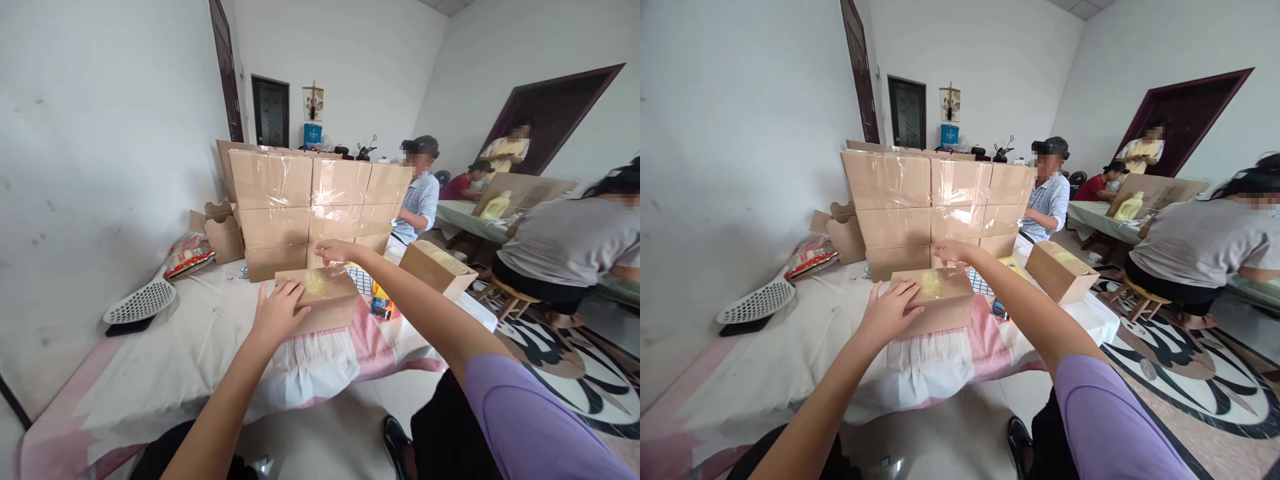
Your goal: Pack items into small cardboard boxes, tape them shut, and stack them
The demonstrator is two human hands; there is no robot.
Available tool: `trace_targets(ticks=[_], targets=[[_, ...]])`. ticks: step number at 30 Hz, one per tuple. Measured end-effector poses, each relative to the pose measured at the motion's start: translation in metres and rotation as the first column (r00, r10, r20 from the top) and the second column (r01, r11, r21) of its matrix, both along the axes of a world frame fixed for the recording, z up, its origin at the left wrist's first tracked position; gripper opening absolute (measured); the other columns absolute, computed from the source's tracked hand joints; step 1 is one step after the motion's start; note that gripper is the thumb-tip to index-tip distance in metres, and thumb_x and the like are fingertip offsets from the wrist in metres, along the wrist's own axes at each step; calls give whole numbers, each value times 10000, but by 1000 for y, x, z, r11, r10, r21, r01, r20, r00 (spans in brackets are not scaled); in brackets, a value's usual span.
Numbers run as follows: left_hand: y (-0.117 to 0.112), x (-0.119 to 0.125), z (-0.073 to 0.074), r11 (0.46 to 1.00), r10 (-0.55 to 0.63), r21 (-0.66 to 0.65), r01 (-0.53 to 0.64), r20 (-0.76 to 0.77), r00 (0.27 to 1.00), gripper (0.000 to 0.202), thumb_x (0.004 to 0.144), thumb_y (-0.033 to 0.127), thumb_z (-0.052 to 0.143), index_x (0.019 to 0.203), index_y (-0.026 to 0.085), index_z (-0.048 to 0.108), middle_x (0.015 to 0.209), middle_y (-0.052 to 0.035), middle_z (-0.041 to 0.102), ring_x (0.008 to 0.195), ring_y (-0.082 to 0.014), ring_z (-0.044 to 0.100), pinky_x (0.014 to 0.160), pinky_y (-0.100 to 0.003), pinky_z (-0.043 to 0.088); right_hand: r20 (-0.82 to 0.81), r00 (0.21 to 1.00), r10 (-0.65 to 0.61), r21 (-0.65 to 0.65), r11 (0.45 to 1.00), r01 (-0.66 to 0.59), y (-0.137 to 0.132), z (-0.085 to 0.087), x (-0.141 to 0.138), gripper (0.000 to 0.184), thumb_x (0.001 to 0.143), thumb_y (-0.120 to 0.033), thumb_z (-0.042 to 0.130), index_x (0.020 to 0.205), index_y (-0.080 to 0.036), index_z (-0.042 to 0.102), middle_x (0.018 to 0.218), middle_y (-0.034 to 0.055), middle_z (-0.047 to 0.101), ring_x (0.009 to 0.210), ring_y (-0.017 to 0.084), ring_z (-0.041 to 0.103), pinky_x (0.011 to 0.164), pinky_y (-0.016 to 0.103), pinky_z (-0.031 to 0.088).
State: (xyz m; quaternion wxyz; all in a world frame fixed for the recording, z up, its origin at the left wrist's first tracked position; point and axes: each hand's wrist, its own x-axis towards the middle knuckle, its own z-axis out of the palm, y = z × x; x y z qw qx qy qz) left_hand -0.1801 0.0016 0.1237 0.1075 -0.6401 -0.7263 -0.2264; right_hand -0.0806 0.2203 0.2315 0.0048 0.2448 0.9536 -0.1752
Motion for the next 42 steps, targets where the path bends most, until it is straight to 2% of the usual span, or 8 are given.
trace_targets(ticks=[8, 11, 14, 17, 23, 29, 33, 42], targets=[[0, 0, -2, 1000, 7, 12, -8, 15, 1000, 407, 947, 365, 586, 1347, 296, 612, 1436, -59, 617, 1360, -312, 529, 1211, -642, 230, -90, 986, 143, 7, 990, -143, -11, 13, 22, 315, 1054, -337, 387, 1034, -162, 648, 725, 26, 702, 712, 161, 629, 709, 245, 446], [1, -1, -1, 1000, 10, 21, -10, 16, 1000, 410, 939, 365, 590, 1343, 301, 617, 1431, -60, 621, 1358, -314, 533, 1211, -631, 235, -98, 960, 264, 203, 949, -241, -27, 18, 42, 364, 1061, -372, 354, 1133, -164, 644, 756, 46, 701, 731, 188, 635, 729, 281, 433], [1, 0, 0, 1000, 8, 24, -9, 27, 1000, 417, 936, 362, 584, 1345, 289, 617, 1434, -63, 619, 1354, -311, 536, 1207, -635, 233, -64, 952, 300, 461, 855, -238, -40, 16, 63, 398, 1056, -394, 361, 1229, -159, 632, 884, 103, 704, 818, 232, 644, 818, 338, 428], [0, 1, 1, 1000, 9, 18, -10, 41, 999, 411, 941, 373, 569, 1339, 285, 622, 1440, -68, 615, 1357, -307, 532, 1205, -635, 228, -135, 945, 299, 521, 832, -189, -47, 15, 81, 408, 1052, -399, 360, 1213, -152, 642, 941, 130, 698, 866, 249, 645, 886, 370, 427], [-1, 3, 1, 1000, 27, -2, -27, 44, 999, 411, 947, 379, 544, 1342, 297, 621, 1448, -65, 609, 1372, -301, 517, 1206, -609, 242, -582, 798, 155, 185, 981, -55, -70, 50, 108, 410, 1041, -513, 389, 1112, -172, 603, 707, 20, 655, 657, 167, 613, 669, 271, 446], [-2, 5, 2, 999, 31, -18, -30, 38, 999, 435, 951, 377, 534, 1370, 291, 606, 1454, -67, 602, 1373, -308, 516, 1210, -611, 243, -571, 810, 138, -78, 972, -220, -108, 78, 107, 409, 1016, -554, 458, 1137, -177, 563, 605, -43, 561, 559, 119, 556, 570, 228, 414], [-1, 3, 0, 999, 30, -12, -29, 36, 999, 435, 951, 379, 540, 1371, 285, 601, 1453, -69, 603, 1367, -304, 521, 1214, -612, 234, -502, 855, 130, -159, 958, -239, -102, 59, 82, 374, 1022, -508, 462, 1140, -169, 566, 600, -52, 551, 531, 114, 523, 565, 232, 429], [1, 0, -2, 1000, 15, -6, -15, 35, 999, 425, 960, 395, 542, 1365, 284, 609, 1469, -72, 589, 1381, -307, 508, 1213, -608, 238, -394, 918, -53, -315, 946, -81, -30, -3, 19, 239, 1056, -370, 427, 910, -195, 501, 503, -52, 568, 443, 123, 524, 511, 223, 426]])
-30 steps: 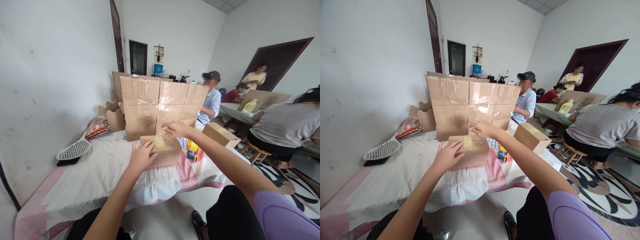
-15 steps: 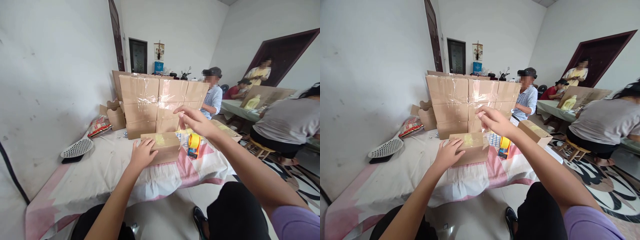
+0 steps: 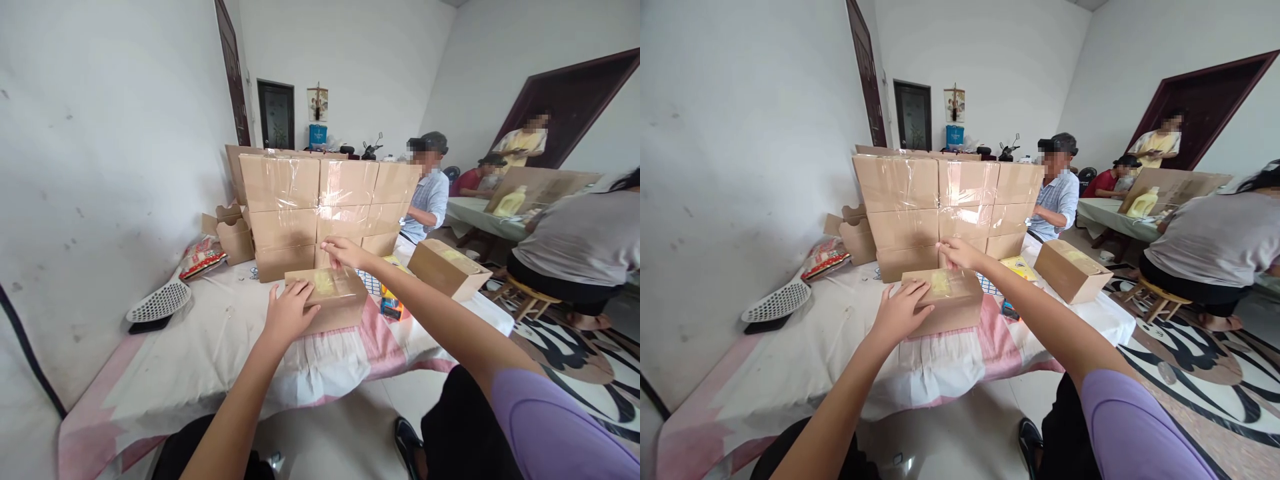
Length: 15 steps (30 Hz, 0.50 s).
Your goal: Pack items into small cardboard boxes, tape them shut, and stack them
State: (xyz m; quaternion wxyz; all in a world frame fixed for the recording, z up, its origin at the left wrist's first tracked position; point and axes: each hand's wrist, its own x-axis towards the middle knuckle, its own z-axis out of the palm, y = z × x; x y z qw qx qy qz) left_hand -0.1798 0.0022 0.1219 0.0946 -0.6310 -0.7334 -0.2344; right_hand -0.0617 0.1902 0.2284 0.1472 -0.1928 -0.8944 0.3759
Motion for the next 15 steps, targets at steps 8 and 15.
trace_targets(ticks=[8, 15], targets=[[-1, 2, 2, 1000, 8, -10, -8, -7, 1000, 424, 954, 391, 549, 1362, 295, 614, 1470, -59, 589, 1385, -313, 504, 1211, -605, 253, -2, 994, -109, -62, 992, 109, 31, -31, -16, 239, 1062, -362, 393, 911, -199, 481, 473, -63, 559, 404, 121, 512, 467, 213, 395], [-1, 1, 1, 1000, 0, -11, 0, 3, 1000, 431, 959, 391, 540, 1372, 284, 603, 1475, -56, 584, 1393, -314, 495, 1207, -626, 246, 28, 992, -127, -76, 989, 128, 37, -43, -19, 200, 1059, -347, 400, 968, -191, 487, 484, -60, 564, 409, 113, 522, 447, 192, 387]])
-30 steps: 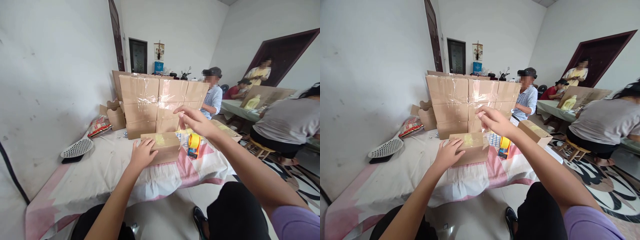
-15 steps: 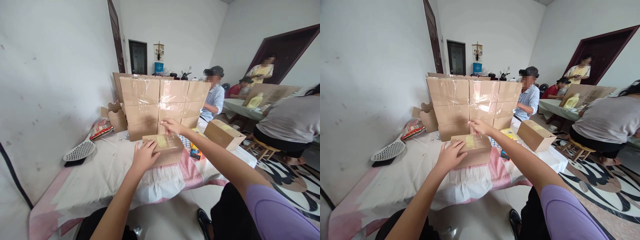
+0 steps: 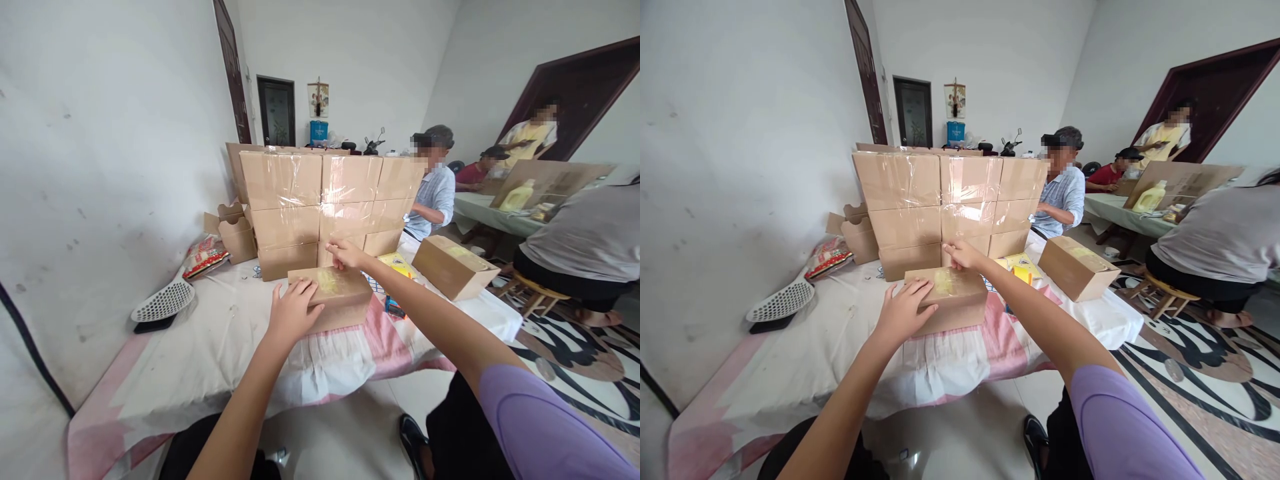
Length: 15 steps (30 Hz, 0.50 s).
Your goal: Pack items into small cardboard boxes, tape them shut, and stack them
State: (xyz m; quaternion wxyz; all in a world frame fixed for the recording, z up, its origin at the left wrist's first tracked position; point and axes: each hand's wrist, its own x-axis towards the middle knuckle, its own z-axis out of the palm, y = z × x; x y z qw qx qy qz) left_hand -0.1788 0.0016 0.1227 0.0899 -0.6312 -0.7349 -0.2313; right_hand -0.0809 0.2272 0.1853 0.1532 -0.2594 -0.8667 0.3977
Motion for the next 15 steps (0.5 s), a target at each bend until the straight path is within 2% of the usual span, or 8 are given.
trace_targets(ticks=[5, 15], targets=[[0, 0, 0, 1000, 7, 4, -7, -11, 1000, 420, 952, 388, 548, 1357, 298, 614, 1466, -58, 592, 1387, -311, 504, 1213, -599, 255, 21, 1000, -11, 32, 999, 10, -1, -1, -1, 210, 1059, -363, 402, 972, -193, 491, 489, -59, 562, 414, 113, 510, 449, 192, 379], [0, 0, 1, 1000, 6, -9, -6, -3, 1000, 432, 957, 386, 545, 1373, 284, 602, 1472, -52, 587, 1390, -318, 499, 1200, -637, 257, 144, 990, 8, 121, 992, -25, 0, 3, -8, 270, 1046, -420, 408, 939, -193, 507, 488, -41, 559, 444, 154, 531, 489, 242, 391]])
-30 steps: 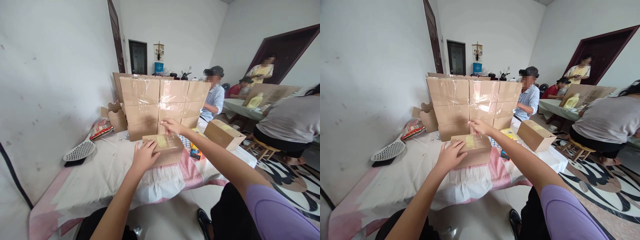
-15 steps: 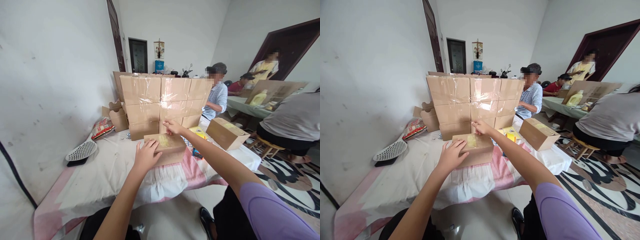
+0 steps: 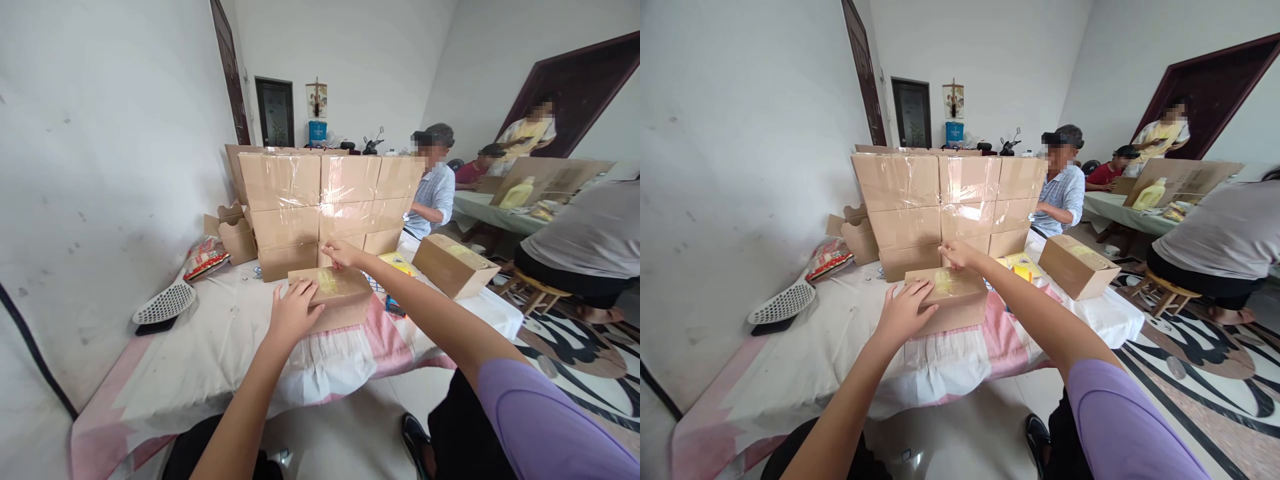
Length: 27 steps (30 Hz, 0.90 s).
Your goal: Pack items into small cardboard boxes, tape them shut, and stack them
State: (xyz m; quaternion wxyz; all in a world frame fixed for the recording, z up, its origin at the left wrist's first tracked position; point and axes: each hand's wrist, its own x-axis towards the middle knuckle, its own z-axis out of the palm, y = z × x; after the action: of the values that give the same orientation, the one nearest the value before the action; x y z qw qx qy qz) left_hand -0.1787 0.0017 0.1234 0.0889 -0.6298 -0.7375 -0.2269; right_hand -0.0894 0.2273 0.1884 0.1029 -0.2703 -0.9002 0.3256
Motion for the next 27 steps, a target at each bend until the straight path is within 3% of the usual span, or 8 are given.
trace_targets(ticks=[7, 16, 21, 24, 27], targets=[[-1, 2, 1, 1000, 5, 6, -5, -2, 1000, 412, 949, 382, 567, 1348, 291, 618, 1467, -57, 592, 1384, -313, 505, 1206, -622, 255, 2, 1000, 17, 83, 996, -17, 0, 4, 2, 260, 1042, -389, 412, 900, -194, 510, 481, -49, 534, 467, 146, 527, 526, 242, 378], [-1, 2, 2, 1000, 11, 11, -10, -20, 1000, 406, 949, 373, 590, 1340, 269, 624, 1463, -73, 594, 1361, -318, 528, 1194, -635, 264, -16, 999, 32, 70, 997, -31, 3, 1, 7, 275, 1051, -397, 388, 968, -173, 525, 511, -44, 568, 474, 141, 557, 525, 225, 413], [-2, 10, 8, 999, 34, 37, -31, -90, 995, 579, 925, 335, 636, 1483, 283, 492, 1276, -98, 701, 1280, -320, 591, 1181, -664, 248, -26, 999, 22, 57, 998, -20, 4, 0, 6, 275, 1045, -400, 407, 951, -173, 531, 518, -38, 577, 468, 142, 564, 502, 220, 410], [3, 19, 13, 998, 48, 41, -43, -143, 989, 673, 894, 402, 690, 1513, 261, 467, 1152, -112, 724, 1186, -320, 641, 1196, -642, 240, -32, 999, 12, 47, 999, -10, 6, -2, 5, 288, 1046, -413, 409, 953, -173, 539, 525, -35, 581, 470, 143, 570, 501, 220, 411], [16, 29, 14, 994, 22, 113, -1, -182, 983, 644, 886, 431, 704, 1474, 245, 520, 1346, -155, 649, 1330, -359, 541, 1199, -664, 217, -46, 999, -1, 49, 999, 3, 7, -4, 5, 291, 1048, -411, 414, 957, -169, 550, 517, -43, 567, 455, 134, 544, 507, 220, 406]])
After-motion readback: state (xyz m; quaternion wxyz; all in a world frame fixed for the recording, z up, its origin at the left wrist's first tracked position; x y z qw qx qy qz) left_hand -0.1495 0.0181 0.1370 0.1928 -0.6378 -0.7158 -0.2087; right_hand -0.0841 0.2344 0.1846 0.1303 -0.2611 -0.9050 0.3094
